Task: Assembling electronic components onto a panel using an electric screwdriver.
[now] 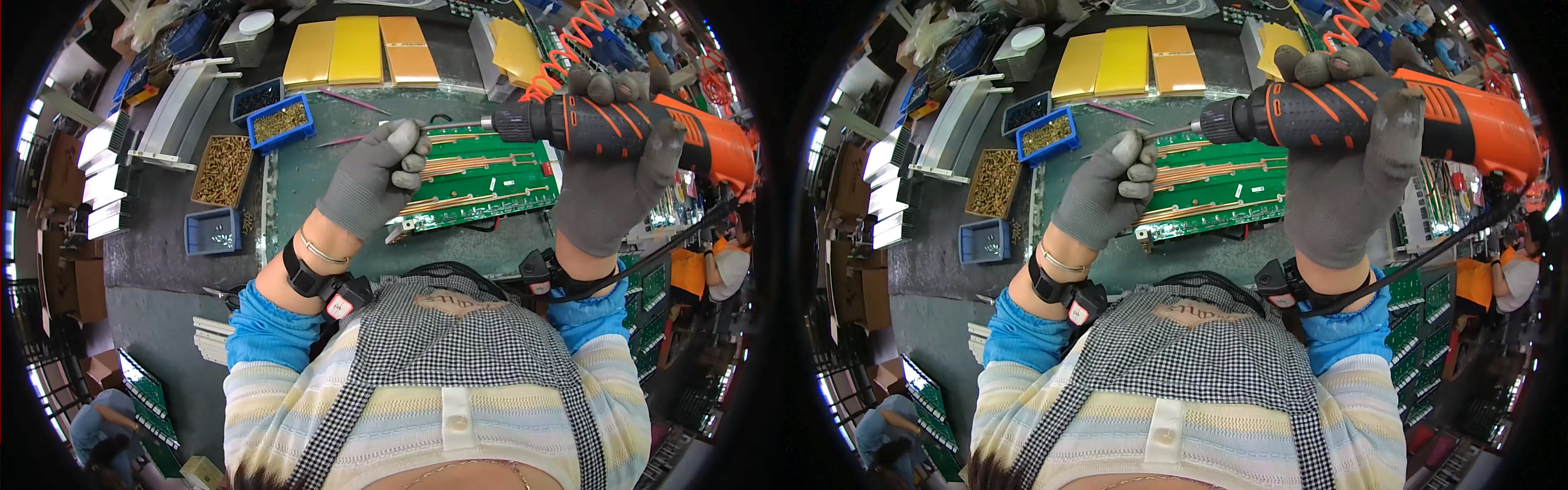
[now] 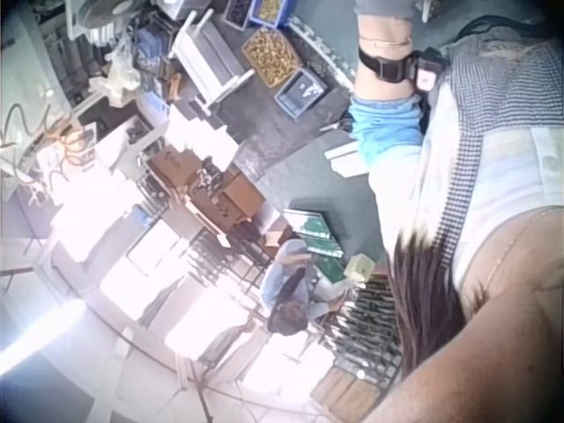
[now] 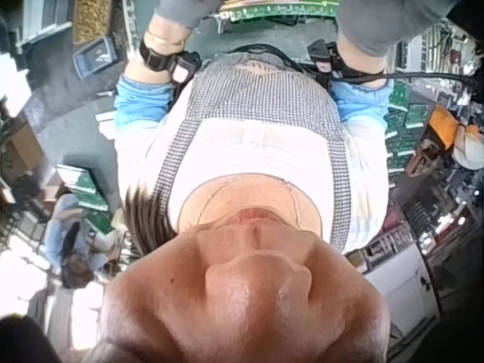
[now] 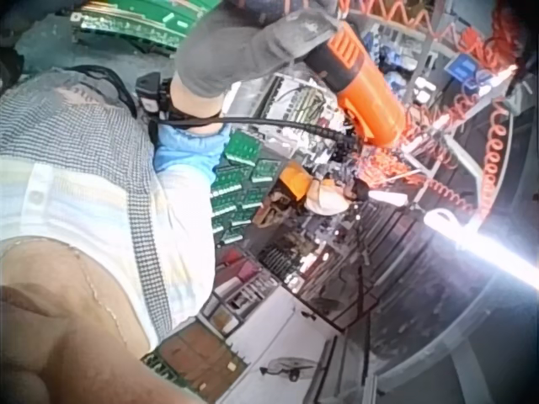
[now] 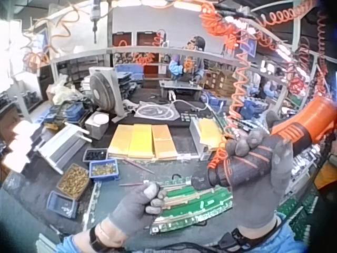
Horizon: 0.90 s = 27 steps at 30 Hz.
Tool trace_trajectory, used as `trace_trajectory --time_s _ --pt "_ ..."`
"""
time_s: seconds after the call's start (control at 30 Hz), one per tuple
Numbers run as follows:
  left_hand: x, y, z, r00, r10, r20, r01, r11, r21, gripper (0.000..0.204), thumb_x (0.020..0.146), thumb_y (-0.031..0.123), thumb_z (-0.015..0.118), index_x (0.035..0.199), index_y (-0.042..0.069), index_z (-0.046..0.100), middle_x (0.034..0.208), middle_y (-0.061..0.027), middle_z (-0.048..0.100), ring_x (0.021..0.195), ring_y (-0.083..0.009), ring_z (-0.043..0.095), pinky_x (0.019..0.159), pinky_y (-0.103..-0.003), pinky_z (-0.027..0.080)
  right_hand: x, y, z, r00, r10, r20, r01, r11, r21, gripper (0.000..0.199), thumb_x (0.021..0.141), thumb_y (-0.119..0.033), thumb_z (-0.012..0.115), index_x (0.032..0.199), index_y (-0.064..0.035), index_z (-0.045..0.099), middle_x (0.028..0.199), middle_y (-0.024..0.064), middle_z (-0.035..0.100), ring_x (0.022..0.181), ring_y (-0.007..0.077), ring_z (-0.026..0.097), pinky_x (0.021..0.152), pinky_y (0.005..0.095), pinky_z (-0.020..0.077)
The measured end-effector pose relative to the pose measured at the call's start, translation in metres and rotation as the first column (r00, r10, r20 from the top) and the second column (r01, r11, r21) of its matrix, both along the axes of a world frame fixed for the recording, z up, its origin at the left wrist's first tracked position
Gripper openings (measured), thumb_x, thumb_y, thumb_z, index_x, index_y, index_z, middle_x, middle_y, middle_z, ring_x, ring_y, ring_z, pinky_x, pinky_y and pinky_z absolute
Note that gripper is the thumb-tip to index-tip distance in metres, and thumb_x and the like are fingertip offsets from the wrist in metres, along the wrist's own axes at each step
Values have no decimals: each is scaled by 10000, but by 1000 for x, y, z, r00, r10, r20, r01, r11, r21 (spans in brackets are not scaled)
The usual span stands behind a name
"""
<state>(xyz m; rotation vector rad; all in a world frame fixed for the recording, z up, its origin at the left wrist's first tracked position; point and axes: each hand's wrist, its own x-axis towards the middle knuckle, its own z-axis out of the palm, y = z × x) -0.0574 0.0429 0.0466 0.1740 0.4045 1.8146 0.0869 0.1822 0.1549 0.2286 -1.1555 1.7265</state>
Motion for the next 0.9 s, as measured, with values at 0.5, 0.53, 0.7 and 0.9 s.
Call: trace_trajectory --time_s 0.5,0.53,0.7,0.9 --pt "-33 -25 -20 546 48 -836 -577 745 -334 338 876 189 527 1163 13 543 805 46 503 609 -9 386 513 -156 299 -6 20 -16 945 -112 307 70 987 143 390 875 -275 567 1130 -11 434 954 102 555 891 228 561 900 456 416" --pt "-32 -24 -26 550 46 -834 -575 745 -338 338 876 189 527 1163 13 543 805 46 503 609 -9 386 513 -156 299 -9 21 -18 938 -127 321 75 982 171 373 885 -294 548 1092 3 459 956 100 545 905 223 554 932 461 395" --pt "-27 -23 -41 673 -72 -736 -399 803 -443 372 863 247 561 1149 9 561 953 -23 592 833 -80 513 729 -219 419 -15 28 -24 921 -152 358 72 971 226 394 904 -345 509 1021 31 501 958 94 523 929 215 536 992 472 359" --pt "-17 -18 -40 648 22 -762 -420 845 -332 360 878 242 545 1159 16 548 973 -36 591 828 -81 537 721 -221 439 -26 43 -14 942 54 330 -180 914 363 310 844 -234 618 1035 -7 529 963 96 572 863 216 594 824 429 497"
